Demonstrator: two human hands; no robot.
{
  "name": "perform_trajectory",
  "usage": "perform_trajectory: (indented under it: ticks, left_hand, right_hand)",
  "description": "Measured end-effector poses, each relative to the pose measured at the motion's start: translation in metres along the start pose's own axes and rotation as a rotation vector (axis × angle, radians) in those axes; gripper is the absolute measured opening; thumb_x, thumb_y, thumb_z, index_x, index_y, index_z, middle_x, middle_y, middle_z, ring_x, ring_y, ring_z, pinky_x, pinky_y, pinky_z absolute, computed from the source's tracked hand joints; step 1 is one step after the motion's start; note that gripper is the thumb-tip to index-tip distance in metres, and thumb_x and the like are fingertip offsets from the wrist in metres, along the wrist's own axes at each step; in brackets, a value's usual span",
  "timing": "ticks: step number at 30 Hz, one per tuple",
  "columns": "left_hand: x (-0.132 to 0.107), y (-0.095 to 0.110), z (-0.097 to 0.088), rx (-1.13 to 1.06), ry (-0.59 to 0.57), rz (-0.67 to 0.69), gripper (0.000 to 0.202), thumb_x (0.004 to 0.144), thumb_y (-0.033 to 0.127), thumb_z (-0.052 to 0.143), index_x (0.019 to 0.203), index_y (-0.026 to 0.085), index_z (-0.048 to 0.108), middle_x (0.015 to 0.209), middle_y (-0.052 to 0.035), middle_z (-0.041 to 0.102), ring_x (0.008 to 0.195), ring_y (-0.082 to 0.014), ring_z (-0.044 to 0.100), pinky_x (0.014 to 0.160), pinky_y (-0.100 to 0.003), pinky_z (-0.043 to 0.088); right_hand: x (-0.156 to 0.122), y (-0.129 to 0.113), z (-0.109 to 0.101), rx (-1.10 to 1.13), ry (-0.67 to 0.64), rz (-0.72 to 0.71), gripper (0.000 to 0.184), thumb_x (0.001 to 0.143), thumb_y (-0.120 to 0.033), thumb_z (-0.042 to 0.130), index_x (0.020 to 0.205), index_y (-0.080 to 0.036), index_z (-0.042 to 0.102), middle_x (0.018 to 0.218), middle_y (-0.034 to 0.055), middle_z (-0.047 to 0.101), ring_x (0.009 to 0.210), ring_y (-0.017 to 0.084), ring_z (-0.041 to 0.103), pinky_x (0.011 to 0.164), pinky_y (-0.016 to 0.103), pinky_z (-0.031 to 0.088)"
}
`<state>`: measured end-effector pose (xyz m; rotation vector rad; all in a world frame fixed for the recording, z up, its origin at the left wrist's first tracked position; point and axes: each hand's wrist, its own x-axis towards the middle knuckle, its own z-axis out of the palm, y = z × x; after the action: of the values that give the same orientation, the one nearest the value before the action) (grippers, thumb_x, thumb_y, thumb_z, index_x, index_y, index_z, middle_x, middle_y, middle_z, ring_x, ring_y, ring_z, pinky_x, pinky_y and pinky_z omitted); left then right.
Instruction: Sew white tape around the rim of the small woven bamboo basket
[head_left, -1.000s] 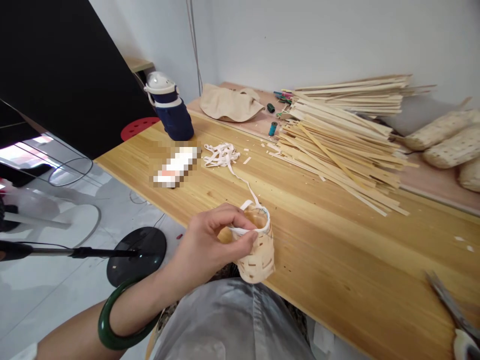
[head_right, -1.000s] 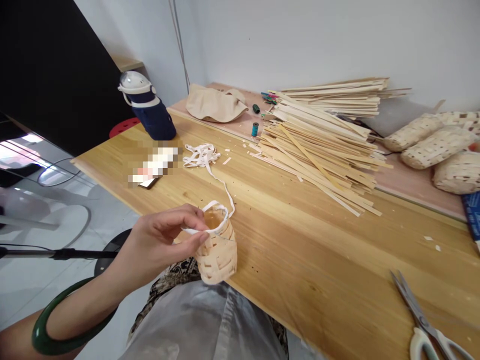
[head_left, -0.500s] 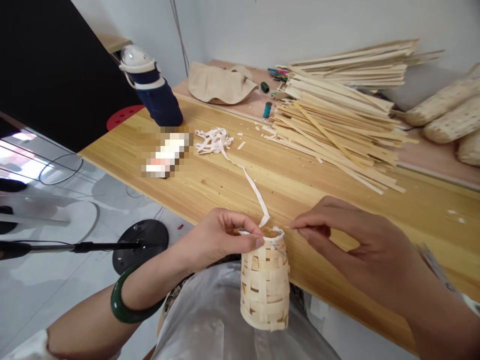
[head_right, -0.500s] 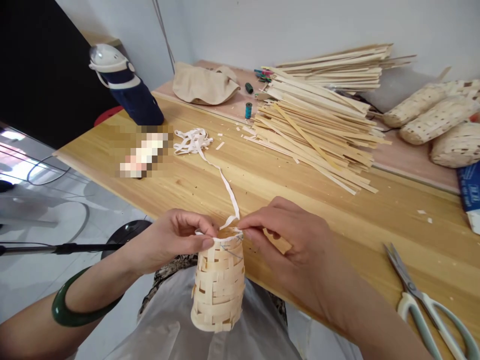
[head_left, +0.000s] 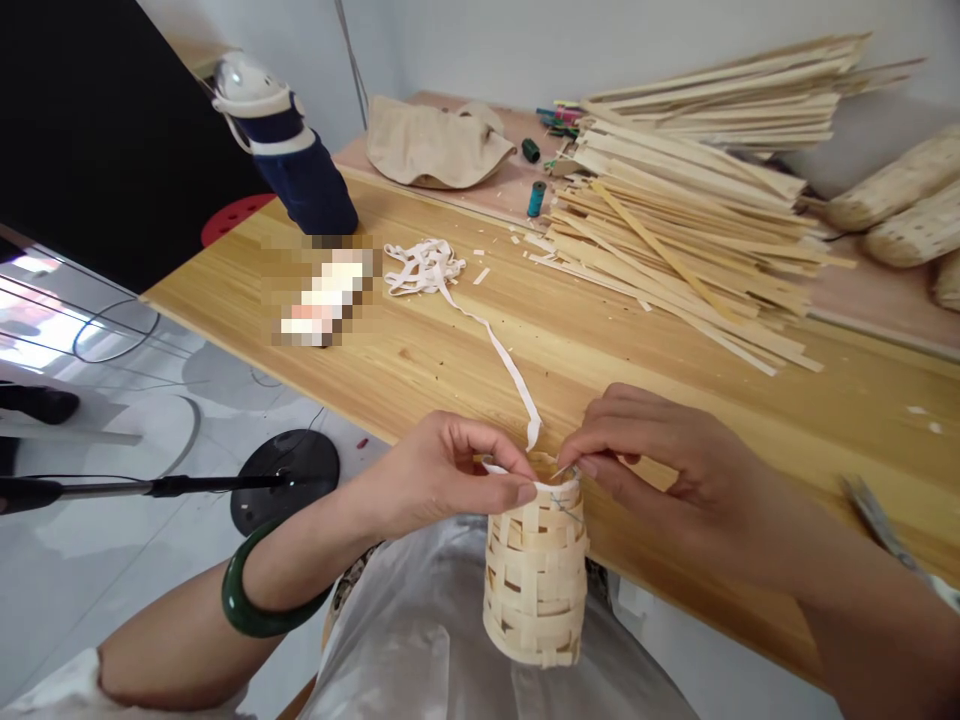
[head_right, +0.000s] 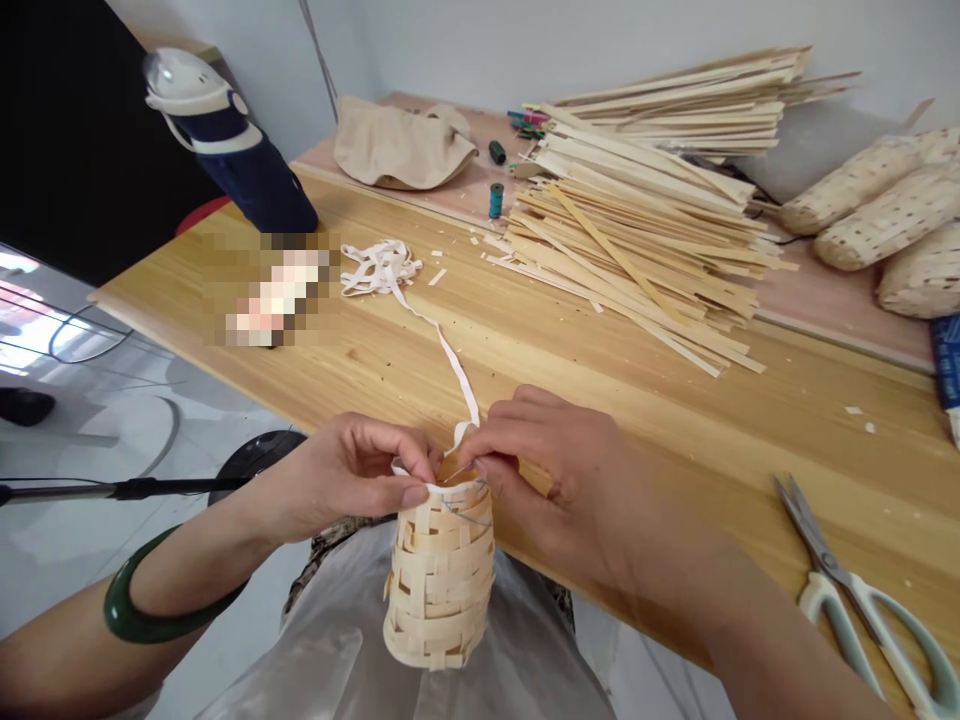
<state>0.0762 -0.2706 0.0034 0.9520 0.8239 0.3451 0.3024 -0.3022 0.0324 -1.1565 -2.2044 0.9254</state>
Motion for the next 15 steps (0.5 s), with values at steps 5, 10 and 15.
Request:
perform_trajectory:
  ticks: [5,10,15]
  left_hand:
    - [0.001,-0.002,-0.001,0.034,-0.029,0.004,0.009,0.072,0.022,0.079,0.071,0.013,0.075,0.068,-0.0001,0.067,0.062,-0.0075,0.055,0.061,-0.018,0.044]
    - [0.001,-0.006,-0.002,0.054,-0.061,0.030,0.012,0.073,0.024,0.079,0.076,0.014,0.075,0.072,-0.0016,0.068,0.067,-0.0102,0.057,0.063,-0.021,0.045]
    - [0.001,-0.009,-0.001,0.031,-0.073,0.046,0.009,0.074,0.022,0.078,0.076,0.014,0.075,0.076,-0.0027,0.068,0.071,-0.0123,0.060,0.067,-0.024,0.047]
  right_hand:
    - [0.000,0.001,0.000,0.106,-0.013,-0.010,0.017,0.095,-0.018,0.053,0.090,-0.021,0.070,0.078,-0.0013,0.065,0.077,0.012,0.056,0.069,0.026,0.042]
    - [0.000,0.005,-0.002,0.195,-0.083,0.002,0.017,0.096,-0.019,0.055,0.090,-0.021,0.071,0.078,-0.0009,0.064,0.076,0.012,0.055,0.067,0.027,0.041]
    - [0.001,0.014,-0.001,0.274,-0.159,-0.039,0.018,0.098,-0.024,0.055,0.092,-0.020,0.071,0.077,0.0004,0.063,0.073,0.013,0.054,0.065,0.028,0.040]
